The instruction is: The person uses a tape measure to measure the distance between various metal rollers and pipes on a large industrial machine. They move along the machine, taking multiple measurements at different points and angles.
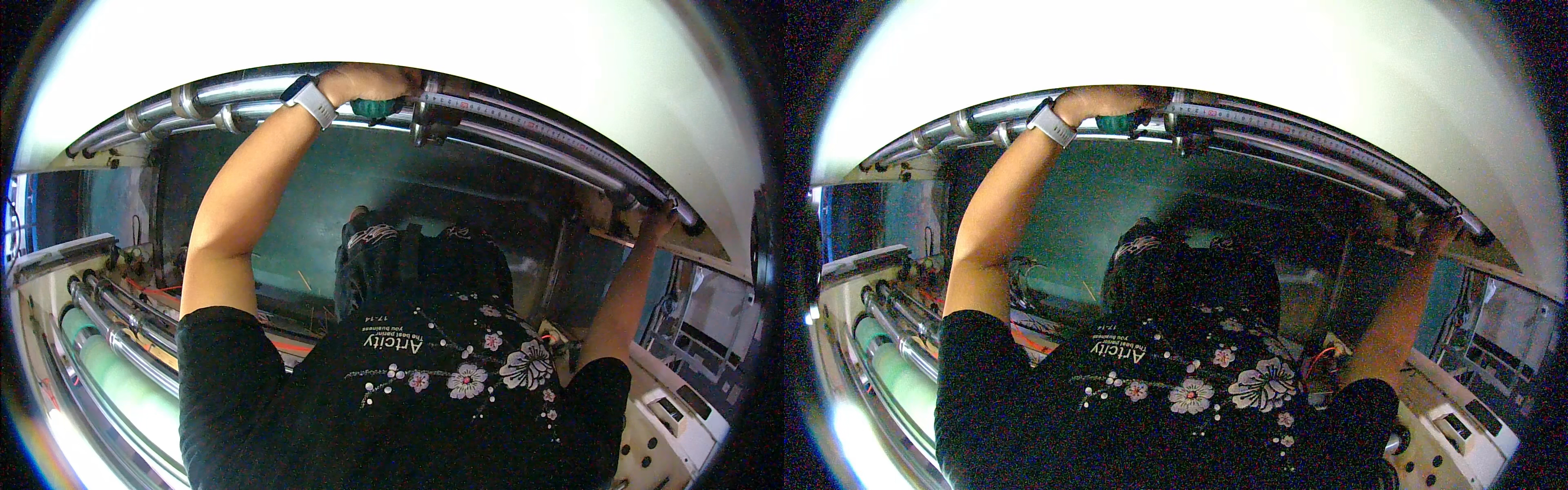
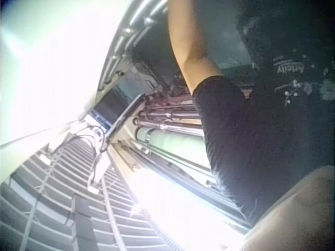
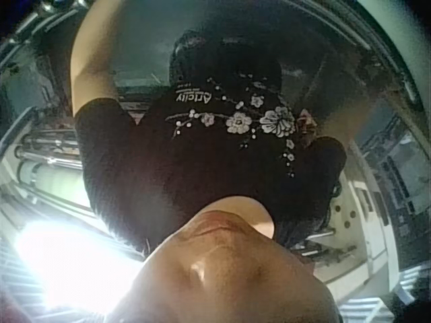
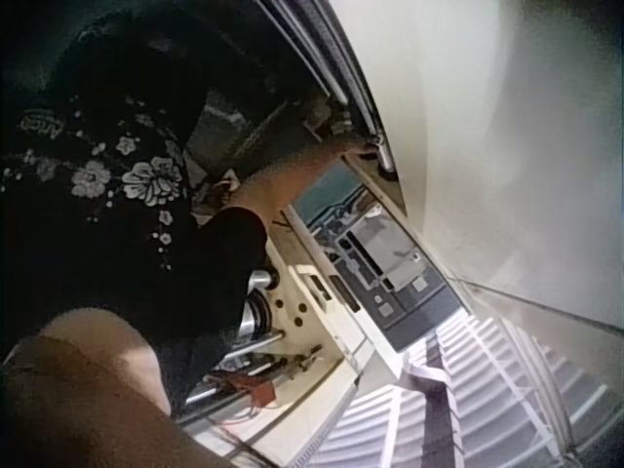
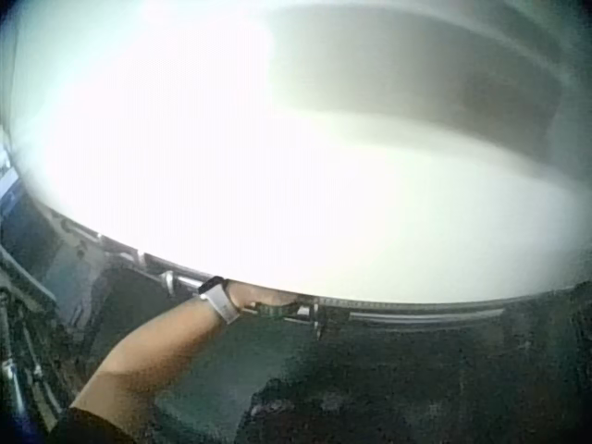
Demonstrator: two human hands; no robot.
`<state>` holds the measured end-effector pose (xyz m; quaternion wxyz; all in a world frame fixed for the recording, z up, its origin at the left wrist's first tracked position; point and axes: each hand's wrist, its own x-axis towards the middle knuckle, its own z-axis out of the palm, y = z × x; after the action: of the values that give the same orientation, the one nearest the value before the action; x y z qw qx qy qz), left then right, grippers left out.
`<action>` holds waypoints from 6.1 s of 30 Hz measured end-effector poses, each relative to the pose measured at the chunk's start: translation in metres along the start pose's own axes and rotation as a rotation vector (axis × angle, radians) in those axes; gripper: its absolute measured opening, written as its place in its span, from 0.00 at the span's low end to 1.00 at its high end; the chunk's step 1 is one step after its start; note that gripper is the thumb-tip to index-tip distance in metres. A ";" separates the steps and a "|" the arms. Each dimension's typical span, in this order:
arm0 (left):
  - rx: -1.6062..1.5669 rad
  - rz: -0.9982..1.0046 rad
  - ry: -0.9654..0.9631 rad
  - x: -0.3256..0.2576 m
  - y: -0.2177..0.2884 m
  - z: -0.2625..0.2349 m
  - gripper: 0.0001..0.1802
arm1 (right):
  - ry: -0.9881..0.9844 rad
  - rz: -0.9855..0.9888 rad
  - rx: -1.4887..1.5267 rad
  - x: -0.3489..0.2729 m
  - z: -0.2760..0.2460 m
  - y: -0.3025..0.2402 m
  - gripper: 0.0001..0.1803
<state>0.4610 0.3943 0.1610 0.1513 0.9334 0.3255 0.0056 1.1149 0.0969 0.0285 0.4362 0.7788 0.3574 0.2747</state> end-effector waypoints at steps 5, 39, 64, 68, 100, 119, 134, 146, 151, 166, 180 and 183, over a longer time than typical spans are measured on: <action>-0.101 0.078 0.041 0.000 -0.004 0.003 0.15 | 0.037 0.100 0.121 0.015 0.055 0.004 0.30; -0.172 0.174 0.114 -0.006 -0.006 0.003 0.09 | 0.278 0.565 2.465 -0.038 -0.098 0.006 0.22; -0.232 0.029 -0.152 -0.006 0.007 -0.014 0.12 | 0.247 0.687 2.404 -0.030 -0.070 0.006 0.24; -0.097 0.109 -0.035 -0.005 0.003 -0.006 0.13 | 0.241 0.674 2.396 -0.024 -0.065 0.007 0.23; -0.405 -0.094 -0.354 -0.064 0.010 0.039 0.09 | 0.308 0.165 1.918 -0.030 -0.058 0.042 0.16; -0.303 -0.329 -0.567 -0.130 0.053 0.229 0.12 | -0.089 -0.405 1.517 -0.023 -0.096 0.098 0.22; -0.306 -0.333 -0.513 -0.165 0.057 0.281 0.14 | -0.152 -0.295 1.460 -0.009 -0.113 0.120 0.28; -0.577 -0.329 -0.638 -0.172 -0.014 0.278 0.12 | -0.089 1.191 3.055 -0.071 -0.183 -0.036 0.15; -0.046 0.165 -0.694 -0.146 -0.001 0.248 0.11 | -0.049 1.384 3.049 -0.059 -0.188 -0.033 0.13; -0.352 -0.317 -0.849 -0.122 0.029 0.220 0.12 | 0.043 1.348 2.835 -0.109 -0.067 -0.045 0.08; -0.865 -0.521 -0.640 -0.136 0.081 0.171 0.09 | -0.075 1.751 3.140 -0.062 -0.060 -0.115 0.10; -0.668 -0.438 -0.727 -0.136 0.073 0.178 0.07 | -0.013 1.868 3.333 -0.059 -0.074 -0.114 0.11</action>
<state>0.4178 0.2076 0.0239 0.5403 0.6866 0.4195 -0.2464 0.9891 0.1270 -0.0439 0.9113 -0.2650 0.2537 0.1869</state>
